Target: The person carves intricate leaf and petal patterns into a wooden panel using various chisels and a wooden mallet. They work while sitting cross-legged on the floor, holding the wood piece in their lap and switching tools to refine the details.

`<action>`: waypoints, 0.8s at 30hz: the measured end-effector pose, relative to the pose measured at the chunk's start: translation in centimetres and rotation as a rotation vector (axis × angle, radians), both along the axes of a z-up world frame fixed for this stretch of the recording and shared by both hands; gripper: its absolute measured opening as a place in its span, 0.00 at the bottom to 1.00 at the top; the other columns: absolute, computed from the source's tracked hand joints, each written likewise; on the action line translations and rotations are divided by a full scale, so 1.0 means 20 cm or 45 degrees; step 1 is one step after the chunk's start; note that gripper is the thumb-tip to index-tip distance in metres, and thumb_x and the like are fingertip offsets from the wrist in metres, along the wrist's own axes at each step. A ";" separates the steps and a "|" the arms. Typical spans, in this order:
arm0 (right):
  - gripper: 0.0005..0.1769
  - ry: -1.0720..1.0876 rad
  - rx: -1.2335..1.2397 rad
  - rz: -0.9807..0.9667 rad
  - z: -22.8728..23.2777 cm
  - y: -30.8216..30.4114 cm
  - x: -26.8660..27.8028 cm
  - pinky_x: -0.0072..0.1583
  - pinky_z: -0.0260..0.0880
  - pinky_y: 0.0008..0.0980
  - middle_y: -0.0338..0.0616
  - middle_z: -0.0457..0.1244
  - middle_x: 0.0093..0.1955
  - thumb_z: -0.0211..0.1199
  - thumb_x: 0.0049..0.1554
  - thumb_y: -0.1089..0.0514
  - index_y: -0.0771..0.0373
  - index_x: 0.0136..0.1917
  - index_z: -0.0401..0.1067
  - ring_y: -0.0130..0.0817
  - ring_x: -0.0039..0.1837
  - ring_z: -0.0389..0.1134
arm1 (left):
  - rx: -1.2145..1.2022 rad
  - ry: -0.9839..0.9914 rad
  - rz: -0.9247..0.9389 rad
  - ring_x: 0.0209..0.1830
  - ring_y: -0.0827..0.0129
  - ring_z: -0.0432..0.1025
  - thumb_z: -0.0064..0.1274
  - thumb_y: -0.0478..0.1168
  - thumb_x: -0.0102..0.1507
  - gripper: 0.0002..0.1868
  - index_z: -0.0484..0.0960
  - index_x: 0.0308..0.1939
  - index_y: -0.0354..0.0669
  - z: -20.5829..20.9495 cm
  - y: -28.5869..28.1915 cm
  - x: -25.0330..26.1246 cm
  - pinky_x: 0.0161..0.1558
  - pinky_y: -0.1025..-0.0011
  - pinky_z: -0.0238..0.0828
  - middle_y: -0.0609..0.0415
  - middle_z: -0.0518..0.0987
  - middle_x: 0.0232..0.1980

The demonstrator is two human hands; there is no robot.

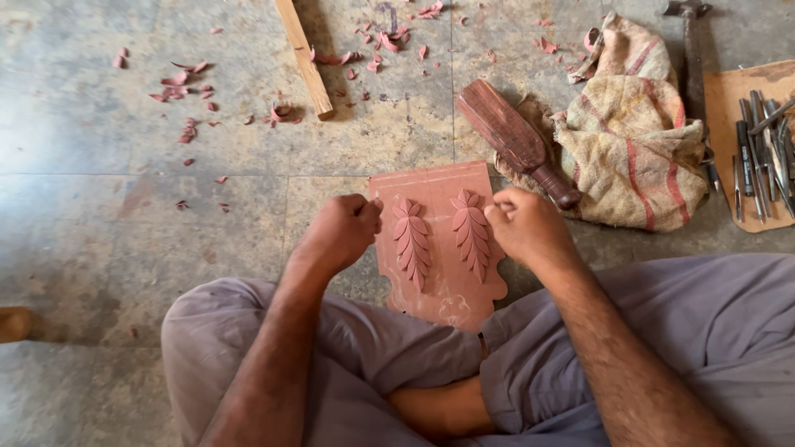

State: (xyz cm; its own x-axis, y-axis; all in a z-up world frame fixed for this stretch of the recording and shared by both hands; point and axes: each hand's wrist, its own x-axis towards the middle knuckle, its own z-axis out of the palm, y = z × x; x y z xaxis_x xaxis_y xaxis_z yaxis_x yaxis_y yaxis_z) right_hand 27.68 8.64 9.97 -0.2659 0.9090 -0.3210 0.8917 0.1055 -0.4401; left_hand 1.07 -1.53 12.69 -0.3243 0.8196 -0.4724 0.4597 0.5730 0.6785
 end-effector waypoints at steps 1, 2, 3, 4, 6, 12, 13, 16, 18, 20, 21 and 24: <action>0.20 0.175 0.036 -0.020 0.02 0.00 -0.01 0.59 0.75 0.38 0.48 0.73 0.54 0.61 0.59 0.48 0.60 0.59 0.77 0.36 0.56 0.75 | 0.041 -0.183 0.018 0.38 0.61 0.83 0.48 0.52 0.69 0.24 0.85 0.39 0.33 0.03 0.01 -0.01 0.44 0.61 0.78 0.42 0.87 0.37; 0.19 0.350 0.073 -0.041 0.04 -0.01 -0.02 0.58 0.77 0.36 0.47 0.74 0.53 0.61 0.59 0.48 0.59 0.59 0.78 0.32 0.55 0.76 | 0.036 -0.192 0.019 0.38 0.61 0.83 0.48 0.52 0.69 0.24 0.85 0.39 0.33 0.04 0.01 0.00 0.44 0.61 0.78 0.42 0.87 0.37; 0.19 0.345 0.067 -0.037 0.05 -0.01 -0.05 0.58 0.77 0.36 0.47 0.74 0.53 0.61 0.59 0.48 0.59 0.59 0.78 0.32 0.55 0.76 | 0.061 -0.226 -0.028 0.37 0.67 0.82 0.48 0.54 0.69 0.23 0.86 0.40 0.37 0.05 0.02 -0.01 0.44 0.63 0.79 0.49 0.87 0.37; 0.18 0.470 -0.005 0.079 0.05 -0.01 -0.07 0.57 0.76 0.35 0.44 0.73 0.54 0.60 0.60 0.47 0.58 0.58 0.78 0.31 0.55 0.75 | 0.087 -0.259 -0.076 0.37 0.74 0.81 0.48 0.56 0.68 0.22 0.87 0.42 0.42 0.05 0.03 -0.01 0.44 0.65 0.79 0.55 0.86 0.36; 0.17 0.596 -0.080 0.195 0.05 -0.02 -0.12 0.57 0.75 0.34 0.41 0.73 0.56 0.60 0.61 0.47 0.57 0.56 0.79 0.29 0.56 0.74 | 0.093 -0.349 -0.085 0.34 0.74 0.78 0.51 0.54 0.68 0.20 0.88 0.41 0.42 0.03 0.06 0.01 0.42 0.66 0.80 0.55 0.85 0.34; 0.20 0.952 -0.835 0.030 0.00 -0.12 -0.25 0.54 0.78 0.37 0.40 0.74 0.45 0.52 0.67 0.47 0.62 0.48 0.79 0.30 0.49 0.74 | 0.370 -0.874 0.070 0.30 0.76 0.77 0.61 0.43 0.65 0.11 0.86 0.39 0.36 -0.09 0.15 0.06 0.36 0.72 0.80 0.54 0.85 0.33; 0.17 1.008 -0.833 0.078 0.00 -0.13 -0.25 0.53 0.78 0.37 0.43 0.73 0.44 0.55 0.66 0.50 0.62 0.48 0.79 0.30 0.47 0.74 | 0.433 -0.956 0.090 0.31 0.77 0.78 0.62 0.42 0.65 0.11 0.85 0.39 0.34 -0.10 0.16 0.07 0.35 0.73 0.81 0.53 0.85 0.34; 0.13 1.005 -0.804 0.089 0.00 -0.10 -0.24 0.51 0.78 0.35 0.46 0.72 0.42 0.58 0.64 0.53 0.63 0.48 0.79 0.31 0.45 0.74 | 0.330 -0.731 0.001 0.32 0.76 0.80 0.59 0.43 0.65 0.10 0.87 0.40 0.39 -0.09 0.18 0.03 0.34 0.75 0.79 0.54 0.86 0.34; 0.12 0.946 -0.776 0.055 0.02 -0.07 -0.21 0.49 0.78 0.34 0.46 0.73 0.41 0.59 0.63 0.54 0.63 0.48 0.78 0.31 0.44 0.74 | 0.275 -0.527 0.031 0.32 0.74 0.81 0.56 0.45 0.67 0.10 0.85 0.43 0.43 -0.08 0.20 -0.01 0.36 0.74 0.81 0.55 0.86 0.36; 0.13 0.994 -0.439 0.048 0.05 -0.02 -0.16 0.53 0.78 0.30 0.41 0.74 0.48 0.60 0.63 0.57 0.68 0.43 0.79 0.27 0.51 0.75 | 0.224 -0.318 0.061 0.33 0.73 0.81 0.53 0.47 0.68 0.11 0.84 0.46 0.47 -0.09 0.19 -0.06 0.37 0.73 0.83 0.57 0.86 0.38; 0.13 1.000 -0.428 0.049 0.08 0.01 -0.14 0.53 0.78 0.30 0.41 0.74 0.48 0.60 0.63 0.57 0.68 0.43 0.79 0.27 0.51 0.75 | 0.255 -0.111 0.060 0.34 0.69 0.81 0.56 0.47 0.67 0.12 0.85 0.46 0.44 -0.10 0.18 -0.07 0.38 0.68 0.81 0.52 0.86 0.39; 0.12 1.009 -0.393 -0.220 0.15 0.08 -0.07 0.48 0.77 0.30 0.43 0.72 0.40 0.58 0.63 0.57 0.64 0.48 0.79 0.29 0.43 0.73 | 0.289 0.133 -0.002 0.37 0.64 0.82 0.60 0.47 0.64 0.14 0.86 0.47 0.41 -0.16 0.17 -0.06 0.40 0.65 0.80 0.48 0.86 0.41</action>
State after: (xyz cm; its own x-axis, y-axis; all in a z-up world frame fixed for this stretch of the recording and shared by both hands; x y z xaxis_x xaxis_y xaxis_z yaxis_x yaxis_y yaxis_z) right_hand 26.24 10.16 12.92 -0.3816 0.8601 -0.3387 0.3027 -0.2299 -0.9249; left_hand -0.04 1.89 9.59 -0.3604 0.9013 -0.2402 0.5349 0.4107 0.7384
